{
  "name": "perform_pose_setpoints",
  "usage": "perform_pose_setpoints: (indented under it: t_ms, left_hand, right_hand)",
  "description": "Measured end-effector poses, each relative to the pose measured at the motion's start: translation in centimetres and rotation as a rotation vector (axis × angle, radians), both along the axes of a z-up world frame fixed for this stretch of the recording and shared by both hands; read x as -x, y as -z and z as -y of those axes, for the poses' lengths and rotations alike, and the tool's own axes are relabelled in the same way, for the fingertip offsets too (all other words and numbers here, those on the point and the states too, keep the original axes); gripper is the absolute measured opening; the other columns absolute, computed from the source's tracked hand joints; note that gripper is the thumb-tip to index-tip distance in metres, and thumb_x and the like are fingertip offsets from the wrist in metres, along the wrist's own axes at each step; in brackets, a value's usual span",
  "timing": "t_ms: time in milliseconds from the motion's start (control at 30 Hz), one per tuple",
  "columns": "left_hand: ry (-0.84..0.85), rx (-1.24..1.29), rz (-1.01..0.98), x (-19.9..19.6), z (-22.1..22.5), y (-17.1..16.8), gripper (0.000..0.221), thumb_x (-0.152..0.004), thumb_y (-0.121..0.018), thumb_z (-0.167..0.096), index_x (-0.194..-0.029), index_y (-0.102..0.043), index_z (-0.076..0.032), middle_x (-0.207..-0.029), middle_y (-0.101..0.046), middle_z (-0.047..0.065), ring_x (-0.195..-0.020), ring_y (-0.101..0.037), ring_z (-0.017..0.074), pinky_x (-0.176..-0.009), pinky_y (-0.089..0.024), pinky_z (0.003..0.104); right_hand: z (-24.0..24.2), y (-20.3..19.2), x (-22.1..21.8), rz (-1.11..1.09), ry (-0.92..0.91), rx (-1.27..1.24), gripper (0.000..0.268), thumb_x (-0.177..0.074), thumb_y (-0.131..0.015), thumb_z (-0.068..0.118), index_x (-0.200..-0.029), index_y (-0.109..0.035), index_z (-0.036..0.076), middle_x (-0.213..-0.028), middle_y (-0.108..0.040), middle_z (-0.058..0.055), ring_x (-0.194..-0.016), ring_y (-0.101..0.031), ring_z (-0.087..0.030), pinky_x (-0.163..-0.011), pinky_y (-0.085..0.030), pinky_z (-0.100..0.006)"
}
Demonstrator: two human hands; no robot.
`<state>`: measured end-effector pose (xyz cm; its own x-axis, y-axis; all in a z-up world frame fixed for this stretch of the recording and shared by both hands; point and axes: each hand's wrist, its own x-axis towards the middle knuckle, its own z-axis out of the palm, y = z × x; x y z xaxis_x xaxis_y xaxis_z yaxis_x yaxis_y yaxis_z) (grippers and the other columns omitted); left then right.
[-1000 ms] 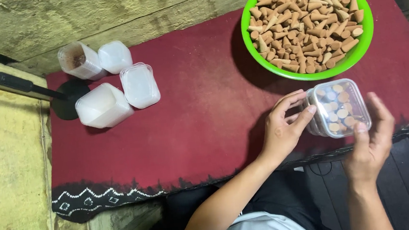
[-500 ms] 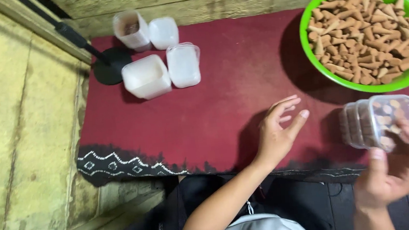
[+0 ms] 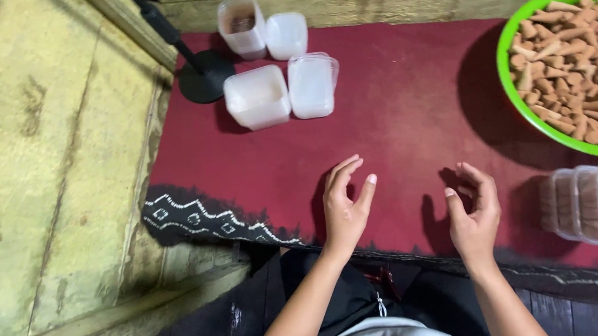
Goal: Sorting and packing incense cones from a large bowl into smaller plastic containers.
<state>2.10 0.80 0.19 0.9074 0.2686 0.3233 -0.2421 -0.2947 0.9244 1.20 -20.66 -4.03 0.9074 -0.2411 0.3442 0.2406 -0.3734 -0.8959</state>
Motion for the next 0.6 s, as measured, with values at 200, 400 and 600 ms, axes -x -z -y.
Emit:
perform_pose_setpoints:
  t_ms: [200,400,600]
  left_hand:
    - [-0.016,-0.02,0.032,0.7,-0.9,-0.4,0.027,-0.092,-0.075,-0.012,-0.119,-0.07,-0.006,-0.122,-0.069,0.015,-0.113,-0.067,0.0356,-0.093,-0.056,0.045]
    - [-0.008,0.019,0.034,0.6,-1.1,-0.4,0.025,-0.093,-0.074,-0.01,-0.117,-0.07,-0.005,-0.121,-0.069,0.015,-0.112,-0.067,0.0355,-0.094,-0.055,0.045]
    - [-0.174,0.068,0.038,-0.1,-4.6,-0.9,0.022,-0.091,-0.075,-0.01,-0.113,-0.072,-0.007,-0.112,-0.072,0.013,-0.101,-0.07,0.0322,-0.087,-0.057,0.04]
  right_hand:
    - [-0.2,0.2,0.0,-0.014,0.009,0.111,0.048,-0.093,-0.07,-0.007,-0.14,-0.06,-0.002,-0.127,-0.059,-0.018,-0.122,-0.059,-0.033,-0.096,-0.05,-0.039]
    - [-0.3,0.2,-0.2,-0.034,0.016,0.137,0.05,-0.092,-0.073,-0.004,-0.14,-0.061,0.002,-0.128,-0.061,-0.015,-0.123,-0.059,-0.031,-0.097,-0.05,-0.038]
    - [-4.6,-1.2,-3.1,-0.084,-0.065,0.002,0.046,-0.094,-0.071,-0.003,-0.139,-0.06,0.0,-0.13,-0.06,-0.018,-0.126,-0.06,-0.035,-0.099,-0.052,-0.043]
